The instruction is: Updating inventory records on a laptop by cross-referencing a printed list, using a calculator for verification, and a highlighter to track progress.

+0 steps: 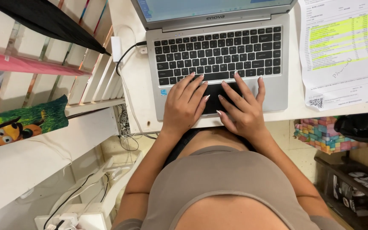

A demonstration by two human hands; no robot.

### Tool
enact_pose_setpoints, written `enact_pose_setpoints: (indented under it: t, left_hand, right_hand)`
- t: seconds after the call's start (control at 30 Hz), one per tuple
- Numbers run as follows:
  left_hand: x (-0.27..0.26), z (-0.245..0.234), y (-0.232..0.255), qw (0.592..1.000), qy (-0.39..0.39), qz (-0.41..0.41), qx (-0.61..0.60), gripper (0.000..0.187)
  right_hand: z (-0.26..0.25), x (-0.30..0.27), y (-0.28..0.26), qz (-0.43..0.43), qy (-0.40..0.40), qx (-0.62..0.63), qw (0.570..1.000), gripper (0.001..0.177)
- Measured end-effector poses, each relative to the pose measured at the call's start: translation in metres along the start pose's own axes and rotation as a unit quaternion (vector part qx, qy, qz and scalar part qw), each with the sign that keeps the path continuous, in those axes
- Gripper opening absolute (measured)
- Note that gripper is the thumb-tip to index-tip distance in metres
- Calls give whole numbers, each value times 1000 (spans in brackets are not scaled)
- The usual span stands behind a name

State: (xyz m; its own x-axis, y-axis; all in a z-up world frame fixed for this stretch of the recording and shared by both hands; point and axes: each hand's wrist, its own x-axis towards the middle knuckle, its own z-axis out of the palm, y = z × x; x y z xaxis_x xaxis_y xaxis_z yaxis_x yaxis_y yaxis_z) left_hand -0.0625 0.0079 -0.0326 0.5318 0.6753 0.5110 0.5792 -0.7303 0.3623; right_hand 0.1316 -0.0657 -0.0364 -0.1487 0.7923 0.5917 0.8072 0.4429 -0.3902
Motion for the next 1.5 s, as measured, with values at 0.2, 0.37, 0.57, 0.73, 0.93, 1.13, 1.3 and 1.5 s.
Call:
enact_pose_setpoints:
  t: [0.2, 0.37, 0.57, 0.73, 0.93, 1.13, 1.3, 1.5]
  left_hand:
    - [1, -1, 2, 1000, 4, -2, 5, 29]
    - [0, 0, 2, 1000, 7, 4, 3, 28]
    - [0, 1, 1, 1000, 11, 11, 4, 28]
    - [2, -2, 3, 1000, 8, 12, -2, 28]
    - [3, -3, 3, 1000, 8, 9, 3, 28]
    - [3, -2, 3, 1000, 11, 10, 2, 28]
    - [3, -2, 3, 1000, 11, 17, 3, 27]
    - [3, -1, 2, 1000, 13, 19, -1, 27]
  right_hand:
    - [3, -6, 5, 18, 41, -22, 999, 32]
    - [2, -4, 1, 5, 46, -37, 998, 32]
    - [0, -5, 2, 5, 49, -37, 998, 35]
    - [-2, 7, -1, -4, 9, -26, 1000, 44]
    - [-3, 9, 1, -11, -42, -3, 999, 44]
    - [-2, 8, 0, 11, -31, -2, 999, 62]
    - [-1, 5, 0, 6, -24, 7, 1000, 64]
    - [-4, 8, -1, -18, -14, 15, 1000, 49]
